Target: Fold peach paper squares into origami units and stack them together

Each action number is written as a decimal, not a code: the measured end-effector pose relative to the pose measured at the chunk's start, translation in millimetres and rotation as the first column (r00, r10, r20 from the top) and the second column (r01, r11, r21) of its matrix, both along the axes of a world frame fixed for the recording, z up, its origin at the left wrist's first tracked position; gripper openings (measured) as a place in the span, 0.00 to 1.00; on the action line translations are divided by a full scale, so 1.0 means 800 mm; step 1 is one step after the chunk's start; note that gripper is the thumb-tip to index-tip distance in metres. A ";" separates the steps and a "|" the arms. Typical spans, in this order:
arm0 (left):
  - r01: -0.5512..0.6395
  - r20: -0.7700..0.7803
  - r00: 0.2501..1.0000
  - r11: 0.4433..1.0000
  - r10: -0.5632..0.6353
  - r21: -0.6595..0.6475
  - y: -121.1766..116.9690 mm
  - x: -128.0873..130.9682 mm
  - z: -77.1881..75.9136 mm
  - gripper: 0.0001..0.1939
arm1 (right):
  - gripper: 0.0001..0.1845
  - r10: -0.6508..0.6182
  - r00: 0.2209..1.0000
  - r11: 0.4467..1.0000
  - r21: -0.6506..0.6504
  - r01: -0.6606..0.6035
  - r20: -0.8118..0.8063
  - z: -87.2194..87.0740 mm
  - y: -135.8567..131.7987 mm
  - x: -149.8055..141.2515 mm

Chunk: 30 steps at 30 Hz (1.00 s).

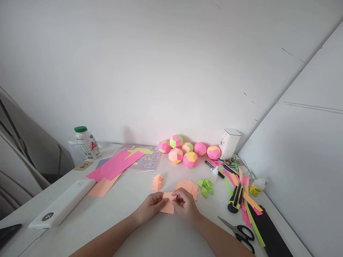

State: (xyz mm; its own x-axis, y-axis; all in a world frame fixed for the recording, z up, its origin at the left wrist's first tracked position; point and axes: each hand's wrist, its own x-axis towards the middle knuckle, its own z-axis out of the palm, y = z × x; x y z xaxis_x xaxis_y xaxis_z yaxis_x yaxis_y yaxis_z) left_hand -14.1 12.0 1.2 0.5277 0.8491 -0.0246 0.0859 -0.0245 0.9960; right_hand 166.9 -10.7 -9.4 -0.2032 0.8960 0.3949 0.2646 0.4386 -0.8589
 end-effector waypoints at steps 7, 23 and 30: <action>-0.016 0.055 0.998 0.995 0.021 -0.101 0.003 -0.002 0.000 0.21 | 0.09 0.075 0.997 0.996 0.045 -0.075 0.001 -0.005 0.004 0.002; -0.025 0.080 0.996 0.997 0.030 -0.067 0.005 -0.003 0.001 0.21 | 0.03 0.126 0.991 0.992 0.003 -0.126 0.046 -0.004 0.003 0.000; 0.066 0.014 0.998 0.998 -0.066 0.004 0.001 -0.006 0.010 0.20 | 0.09 0.149 0.984 0.972 -0.171 -0.164 -0.097 0.005 0.005 0.003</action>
State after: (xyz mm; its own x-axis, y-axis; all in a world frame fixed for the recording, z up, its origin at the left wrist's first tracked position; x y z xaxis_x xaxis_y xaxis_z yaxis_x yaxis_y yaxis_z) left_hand -18.9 12.4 9.0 0.5828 0.8125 -0.0136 0.0702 -0.0336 0.9970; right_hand 169.1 -6.8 -5.0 -0.3196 0.9129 0.2540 0.1297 0.3077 -0.9426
